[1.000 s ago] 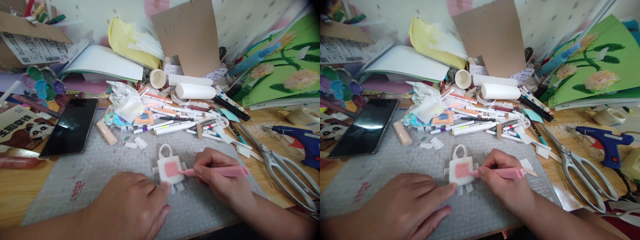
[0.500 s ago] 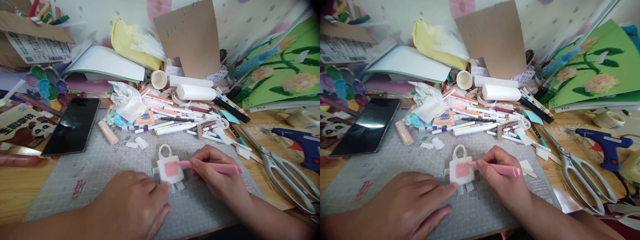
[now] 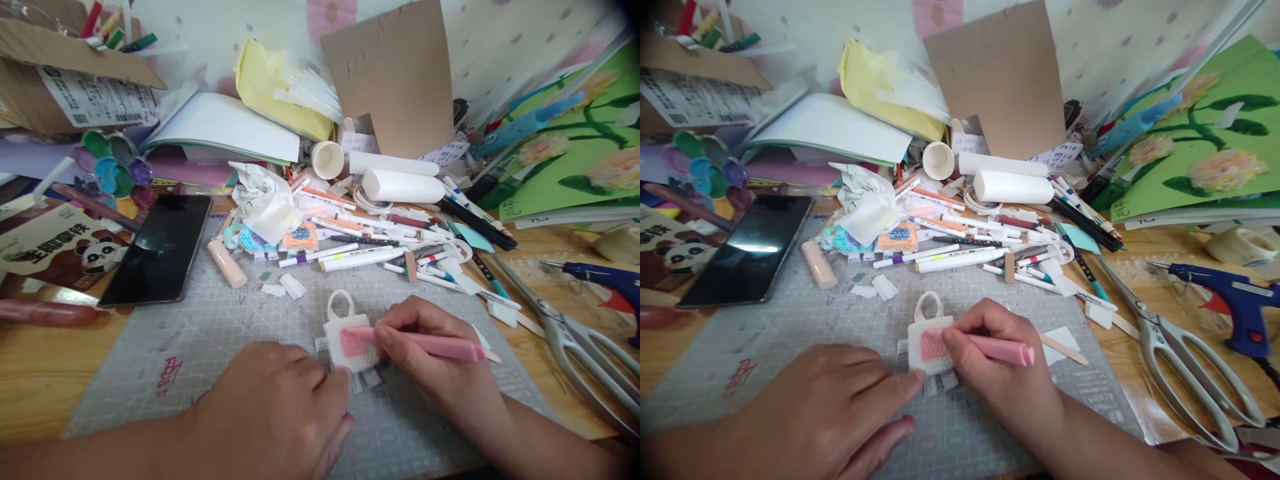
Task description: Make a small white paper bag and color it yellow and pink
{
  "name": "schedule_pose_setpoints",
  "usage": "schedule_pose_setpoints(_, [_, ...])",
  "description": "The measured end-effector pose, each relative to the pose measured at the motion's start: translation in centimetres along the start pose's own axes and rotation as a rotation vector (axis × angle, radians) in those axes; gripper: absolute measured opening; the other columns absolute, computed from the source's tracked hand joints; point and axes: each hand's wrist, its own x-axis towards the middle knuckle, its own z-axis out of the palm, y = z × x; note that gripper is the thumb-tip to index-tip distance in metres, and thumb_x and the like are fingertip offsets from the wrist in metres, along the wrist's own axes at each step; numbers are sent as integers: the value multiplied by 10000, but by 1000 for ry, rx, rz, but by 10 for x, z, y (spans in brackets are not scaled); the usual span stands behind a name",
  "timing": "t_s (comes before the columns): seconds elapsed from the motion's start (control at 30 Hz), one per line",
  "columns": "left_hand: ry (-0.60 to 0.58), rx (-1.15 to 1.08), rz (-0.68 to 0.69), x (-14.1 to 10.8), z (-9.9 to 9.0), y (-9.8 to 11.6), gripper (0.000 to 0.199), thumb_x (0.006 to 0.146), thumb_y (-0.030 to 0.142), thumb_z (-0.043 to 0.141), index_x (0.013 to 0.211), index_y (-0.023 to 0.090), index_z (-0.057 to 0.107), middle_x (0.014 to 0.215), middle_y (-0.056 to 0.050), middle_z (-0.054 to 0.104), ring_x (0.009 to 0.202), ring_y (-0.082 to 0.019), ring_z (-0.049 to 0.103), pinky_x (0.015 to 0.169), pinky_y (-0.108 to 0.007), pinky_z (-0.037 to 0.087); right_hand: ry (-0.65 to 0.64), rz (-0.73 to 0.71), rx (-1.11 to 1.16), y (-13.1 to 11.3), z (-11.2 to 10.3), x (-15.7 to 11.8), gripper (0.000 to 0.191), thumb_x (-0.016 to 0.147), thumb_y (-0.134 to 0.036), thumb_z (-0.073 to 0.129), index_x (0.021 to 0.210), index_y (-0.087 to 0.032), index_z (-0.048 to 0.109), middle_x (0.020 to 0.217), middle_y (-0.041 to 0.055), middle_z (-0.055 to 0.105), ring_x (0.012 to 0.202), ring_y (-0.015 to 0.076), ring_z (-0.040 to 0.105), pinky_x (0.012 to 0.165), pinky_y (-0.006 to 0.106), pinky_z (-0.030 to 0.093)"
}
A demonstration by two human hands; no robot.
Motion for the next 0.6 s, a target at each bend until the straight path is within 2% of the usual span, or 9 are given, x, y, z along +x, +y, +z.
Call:
schedule_pose_setpoints(0.17, [3,-56,22,3,1,-2,112,824,261,549,867,194,627,719,-11,687,604,-203,618,536,-315,479,4,-8,-42,-1,3,0,165,784,-306,644,659,-201,619,550,-15,611,484,114,516,442,207,405])
schedule_pose_setpoints(0.37, [69,-91,-19,-1,0,0,115,845,248,529,822,194,628,818,-29,673,770,-221,598,688,-364,509,-26,-27,-76,-2,2,0,167,781,-289,629,644,-195,612,553,-8,620,494,121,532,460,218,412])
schedule_pose_setpoints(0.6, [93,-155,27,1,3,-6,145,842,276,526,767,193,618,802,-31,665,751,-221,584,703,-379,510,-64,-29,-58,0,-2,2,200,777,-295,617,610,-191,582,535,-5,591,490,122,509,454,224,396])
